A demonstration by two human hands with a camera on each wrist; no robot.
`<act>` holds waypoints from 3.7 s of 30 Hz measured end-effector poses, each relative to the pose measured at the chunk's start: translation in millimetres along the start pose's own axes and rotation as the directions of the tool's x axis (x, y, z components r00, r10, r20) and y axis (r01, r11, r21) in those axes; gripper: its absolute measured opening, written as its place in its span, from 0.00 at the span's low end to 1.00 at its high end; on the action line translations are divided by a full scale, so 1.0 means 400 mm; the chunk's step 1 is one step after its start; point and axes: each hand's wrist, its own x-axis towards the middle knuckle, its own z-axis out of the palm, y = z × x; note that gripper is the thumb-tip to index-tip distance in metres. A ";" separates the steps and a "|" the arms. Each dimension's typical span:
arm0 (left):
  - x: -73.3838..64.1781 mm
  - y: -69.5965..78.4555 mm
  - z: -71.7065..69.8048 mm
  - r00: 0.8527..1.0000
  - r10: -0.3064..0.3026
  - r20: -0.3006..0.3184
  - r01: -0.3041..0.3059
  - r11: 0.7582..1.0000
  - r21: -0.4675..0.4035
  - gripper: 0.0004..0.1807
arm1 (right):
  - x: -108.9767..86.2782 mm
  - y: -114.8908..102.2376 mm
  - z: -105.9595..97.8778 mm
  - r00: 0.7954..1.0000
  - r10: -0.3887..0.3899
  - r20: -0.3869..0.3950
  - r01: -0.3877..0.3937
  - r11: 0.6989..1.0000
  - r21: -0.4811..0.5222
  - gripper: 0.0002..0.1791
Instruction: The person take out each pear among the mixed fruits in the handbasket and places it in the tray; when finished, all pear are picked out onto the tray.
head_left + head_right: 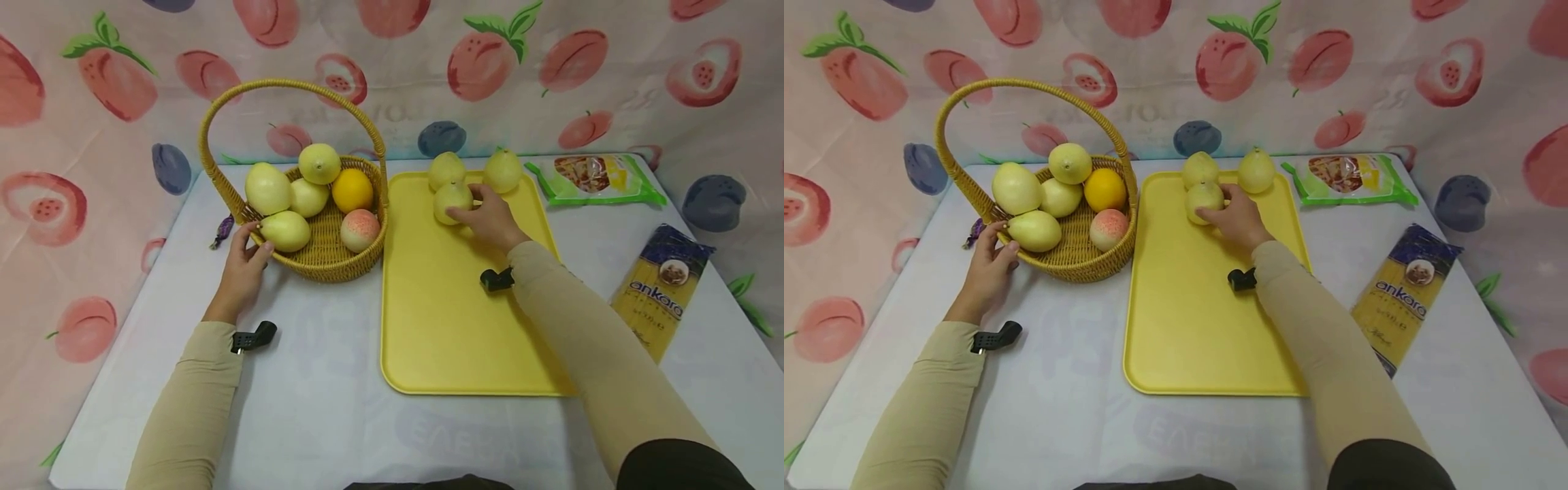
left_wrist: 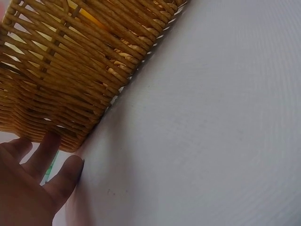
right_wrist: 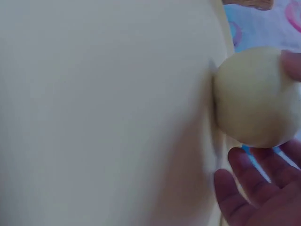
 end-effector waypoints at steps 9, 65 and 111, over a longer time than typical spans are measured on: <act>0.001 -0.004 -0.004 1.000 -0.012 0.009 0.012 1.000 -0.003 0.37 | -0.011 -0.027 -0.023 1.000 -0.012 0.018 0.014 0.993 -0.119 0.56; 0.007 -0.014 0.001 1.000 0.014 -0.008 -0.014 1.000 -0.023 0.33 | -0.002 -0.386 0.296 0.871 -0.447 0.205 0.482 0.858 -0.177 0.43; 0.002 -0.003 -0.002 1.000 -0.002 -0.020 0.002 1.000 -0.008 0.33 | 0.180 -0.461 0.348 0.954 -0.122 0.275 0.184 0.960 -0.212 0.49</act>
